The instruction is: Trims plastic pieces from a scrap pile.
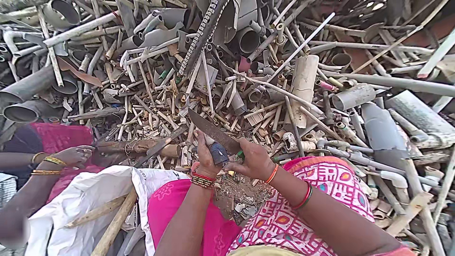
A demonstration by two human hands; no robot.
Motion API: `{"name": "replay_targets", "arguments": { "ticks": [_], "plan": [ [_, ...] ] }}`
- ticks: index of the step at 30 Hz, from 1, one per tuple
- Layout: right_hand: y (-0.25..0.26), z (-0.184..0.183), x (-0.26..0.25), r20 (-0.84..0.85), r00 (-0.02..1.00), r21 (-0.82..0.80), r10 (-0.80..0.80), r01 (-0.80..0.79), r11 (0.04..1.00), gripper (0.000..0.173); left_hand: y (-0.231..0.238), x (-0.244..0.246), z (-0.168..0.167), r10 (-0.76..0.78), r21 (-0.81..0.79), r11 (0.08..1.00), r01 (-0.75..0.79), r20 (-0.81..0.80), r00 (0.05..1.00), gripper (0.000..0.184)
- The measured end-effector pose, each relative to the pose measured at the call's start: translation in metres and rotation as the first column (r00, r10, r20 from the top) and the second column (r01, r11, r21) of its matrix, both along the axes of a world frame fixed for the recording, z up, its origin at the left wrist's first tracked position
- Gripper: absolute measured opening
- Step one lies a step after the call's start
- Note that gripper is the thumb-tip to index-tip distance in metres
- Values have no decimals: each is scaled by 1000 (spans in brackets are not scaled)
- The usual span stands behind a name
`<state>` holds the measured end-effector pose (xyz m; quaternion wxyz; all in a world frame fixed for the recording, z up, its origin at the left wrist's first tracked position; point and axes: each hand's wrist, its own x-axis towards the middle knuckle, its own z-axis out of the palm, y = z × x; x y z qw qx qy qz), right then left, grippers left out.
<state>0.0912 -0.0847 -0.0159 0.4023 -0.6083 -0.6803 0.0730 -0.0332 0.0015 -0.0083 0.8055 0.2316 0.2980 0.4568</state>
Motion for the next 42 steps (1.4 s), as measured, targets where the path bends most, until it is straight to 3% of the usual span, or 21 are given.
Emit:
{"name": "replay_targets", "arguments": {
  "ticks": [7,15,20,24,33,42],
  "plan": [
    [-1,-5,-3,124,992,73,15,-25,997,74,-2,0,-3,-169,-42,984,172,53,984,74],
    [-4,-3,-2,215,977,69,7,-22,997,67,-7,-1,2,-214,-61,976,210,-68,974,59],
    [-6,4,-4,239,971,-58,16,-2,998,63,-7,0,1,-216,-53,976,211,-123,969,62],
    [-5,-3,-5,233,973,-40,6,3,999,63,-8,0,-4,-211,-90,975,202,-112,971,64],
    [-4,-3,-1,206,973,-180,101,-63,982,66,-5,-3,-7,-311,-82,950,300,-188,932,58],
    [-3,5,0,181,966,-348,183,-111,931,68,-2,-6,-8,-473,-209,876,435,-193,860,62]
  ]
}}
